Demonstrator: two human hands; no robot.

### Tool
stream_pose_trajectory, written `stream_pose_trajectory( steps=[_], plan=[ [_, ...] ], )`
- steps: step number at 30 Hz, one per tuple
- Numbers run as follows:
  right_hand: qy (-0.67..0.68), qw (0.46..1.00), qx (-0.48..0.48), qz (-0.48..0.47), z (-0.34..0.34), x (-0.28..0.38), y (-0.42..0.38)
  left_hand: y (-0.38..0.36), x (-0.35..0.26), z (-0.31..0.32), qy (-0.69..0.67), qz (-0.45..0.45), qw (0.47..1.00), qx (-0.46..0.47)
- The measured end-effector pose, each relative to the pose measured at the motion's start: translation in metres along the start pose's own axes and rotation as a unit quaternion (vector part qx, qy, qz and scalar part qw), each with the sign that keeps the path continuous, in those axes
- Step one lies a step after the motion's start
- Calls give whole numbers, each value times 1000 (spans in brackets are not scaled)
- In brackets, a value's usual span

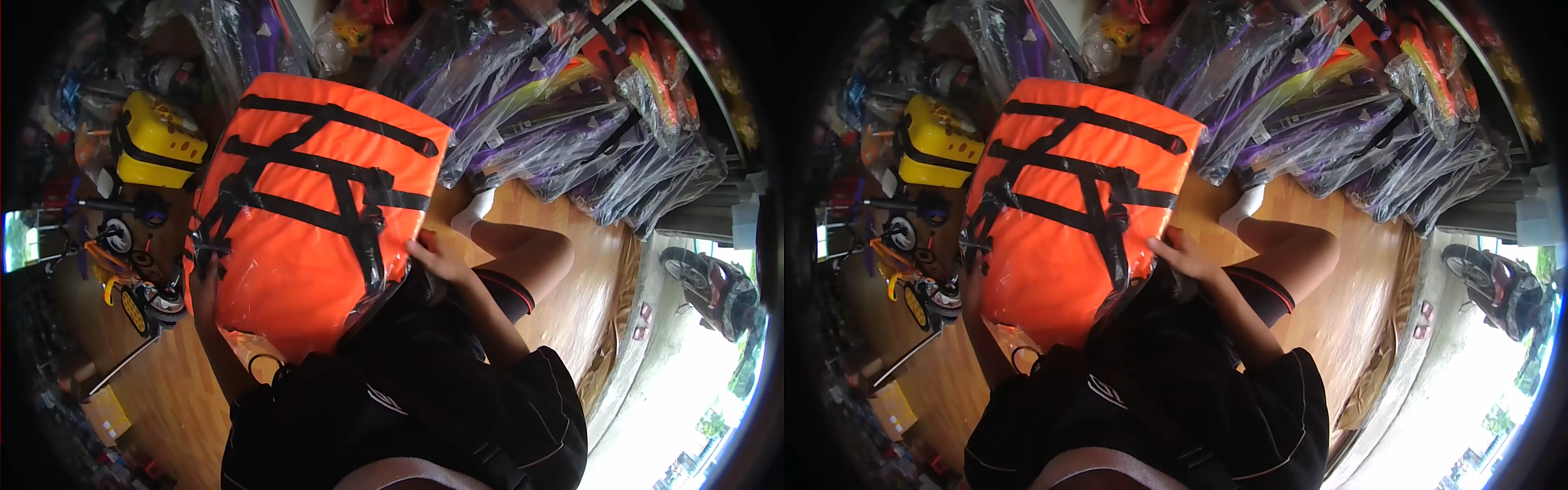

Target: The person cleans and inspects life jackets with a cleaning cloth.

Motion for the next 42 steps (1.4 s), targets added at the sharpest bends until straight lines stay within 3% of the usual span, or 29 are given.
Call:
stream_pose_trajectory(
  steps=[2,5,8,10,12,13,15,18,20,22,23,24,25,26,27,28,30,32,33,35,36,38,40,42],
  plan=[
    [118,991,-28,48,6,37,12,1,-17,-2,-48,12,999,-5],
    [167,983,-74,34,0,50,22,3,-71,-12,-199,121,965,-120],
    [235,965,-103,51,-14,48,37,34,-83,-13,-128,144,978,-83],
    [310,938,-146,41,-28,63,41,54,-98,0,-143,95,985,-25],
    [366,907,-204,51,-33,72,40,75,-115,12,-147,201,965,-85],
    [369,903,-210,62,-34,68,41,69,-128,10,-146,194,966,-89],
    [377,899,-204,92,-37,46,46,43,-165,-4,-92,210,941,-250],
    [405,884,-220,82,-24,36,48,11,-163,-7,-93,236,918,-304],
    [411,869,-260,84,-16,18,50,-2,-133,24,-215,237,925,-205],
    [398,870,-264,124,-19,8,44,-48,-116,59,-97,114,964,-221],
    [416,852,-293,124,-22,-4,47,-55,-92,84,-152,78,971,-169],
    [409,864,-263,128,-27,-8,40,-62,-75,102,-204,40,971,-113],
    [411,864,-258,136,-30,-17,35,-68,-83,98,-203,38,972,-113],
    [412,863,-253,144,-30,-28,31,-75,-90,100,-323,-74,944,16],
    [415,862,-256,142,-29,-32,27,-82,-97,102,-430,-185,872,143],
    [411,863,-255,145,-30,-35,23,-82,-98,98,-431,-189,871,142],
    [371,884,-245,142,-34,-31,18,-85,-100,95,-388,-234,856,249],
    [381,877,-255,147,-34,-11,15,-88,-109,86,-355,-250,856,280],
    [314,904,-242,161,-38,-9,14,-91,-111,84,-321,-262,855,313],
    [177,943,-205,194,-56,-30,18,-91,-104,90,-329,-237,872,274],
    [174,944,-202,193,-73,-31,20,-90,-101,92,-334,-210,888,235],
    [-128,960,-25,246,-92,-24,15,-90,-100,93,-355,-199,886,223],
    [-34,978,-119,169,-92,62,-14,-89,-103,93,-373,-185,886,203],
    [-6,987,-143,-73,-111,108,-23,-87,-110,93,-359,-151,900,194]
  ],
)
Point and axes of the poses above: each hand's wrist, its own y-axis towards the middle knuckle, its own z-axis out of the palm, x = y × z, the point moved 3 cm from there along y, towards the middle knuckle, and after that the axes turned 14 degrees about -x, right-handed, at the moved point
